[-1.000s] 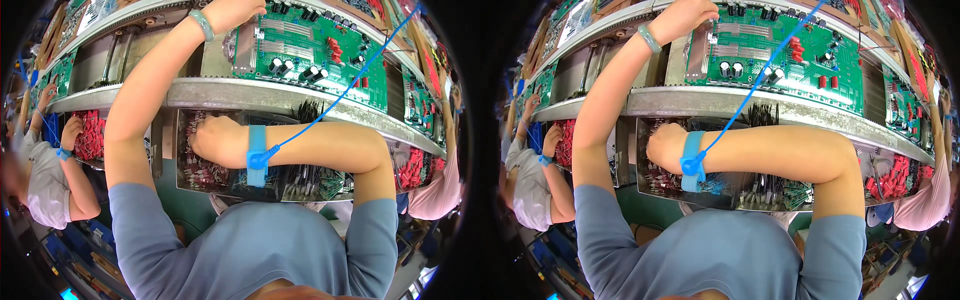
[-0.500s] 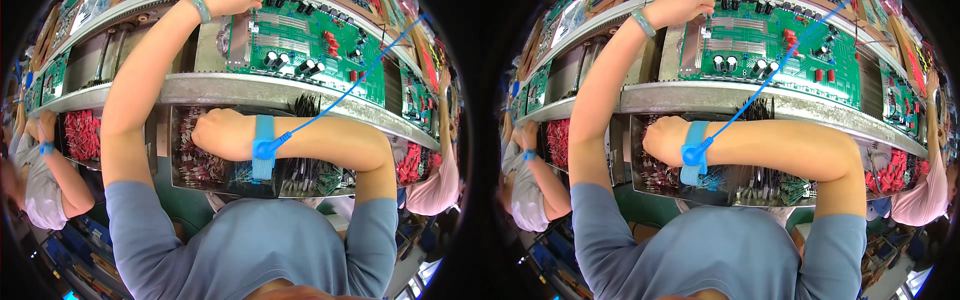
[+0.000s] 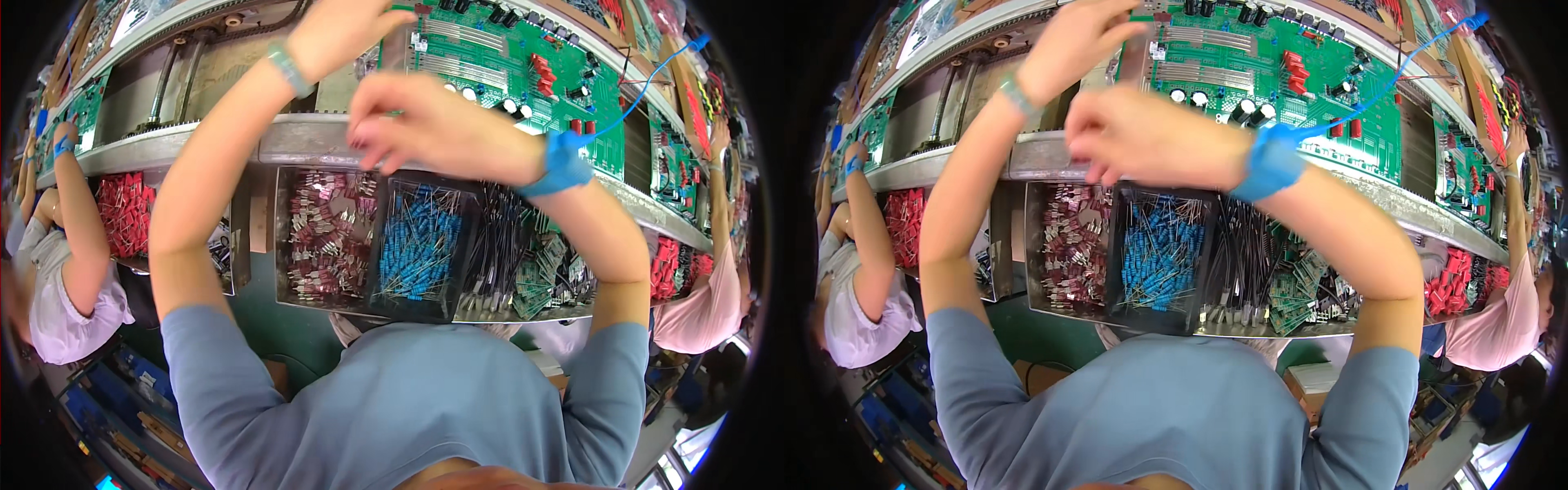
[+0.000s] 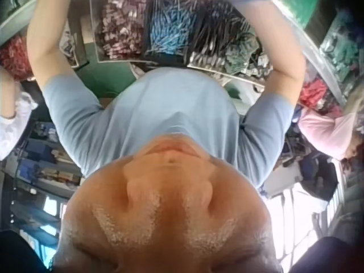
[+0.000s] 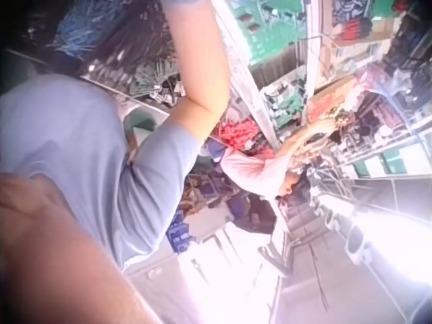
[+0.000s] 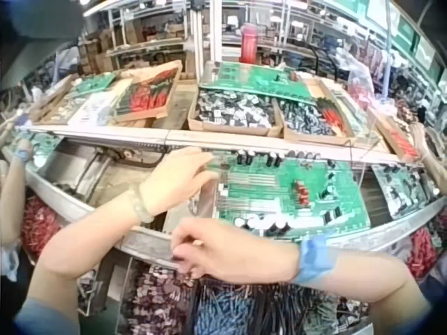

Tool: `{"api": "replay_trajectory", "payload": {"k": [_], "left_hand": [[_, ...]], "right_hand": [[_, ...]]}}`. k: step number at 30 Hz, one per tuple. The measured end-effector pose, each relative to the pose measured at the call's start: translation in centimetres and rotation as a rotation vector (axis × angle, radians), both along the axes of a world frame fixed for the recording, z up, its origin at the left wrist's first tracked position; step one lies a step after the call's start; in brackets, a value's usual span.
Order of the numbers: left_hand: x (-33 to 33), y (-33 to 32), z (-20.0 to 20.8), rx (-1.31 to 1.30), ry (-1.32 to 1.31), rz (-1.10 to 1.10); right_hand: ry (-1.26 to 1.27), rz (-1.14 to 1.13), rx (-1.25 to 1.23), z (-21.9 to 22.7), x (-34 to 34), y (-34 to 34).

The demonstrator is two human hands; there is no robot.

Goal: Assembling electronic components onto a printed circuit board on a factory assembly line.

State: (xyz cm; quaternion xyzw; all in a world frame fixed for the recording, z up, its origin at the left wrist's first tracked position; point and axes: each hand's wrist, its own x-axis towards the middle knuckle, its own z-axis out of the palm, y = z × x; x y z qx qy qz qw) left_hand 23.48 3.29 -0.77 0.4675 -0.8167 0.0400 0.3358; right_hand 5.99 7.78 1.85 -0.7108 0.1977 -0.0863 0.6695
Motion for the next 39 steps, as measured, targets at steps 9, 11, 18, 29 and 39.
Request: {"api": "replay_trajectory", "payload": {"k": [9,11,18,29,39], "left_hand": [[-0.3,17.6,2.0,0.611,-0.333,-0.188],[-0.6,18.8,0.1,0.547,-0.383,-0.146],[-0.1,18.5,-1.1,0.62,-0.287,-0.231],[-0.6,18.9,-1.4,0.633,-0.205,-0.187],[-0.2,18.3,-2.2,0.549,-0.176,-0.178]], "right_hand": [[-0.078,-0.484,0.429,-0.4,-6.1,-8.3],[-0.053,-0.466,0.315,-0.1,-6.0,-8.1],[0.16,-0.407,-0.191,-1.8,-6.2,-9.9],[0.318,-0.399,-0.461,-0.9,-2.1,-10.9],[0.156,-0.437,-0.9,-2.0,-1.4,-9.9]]}}
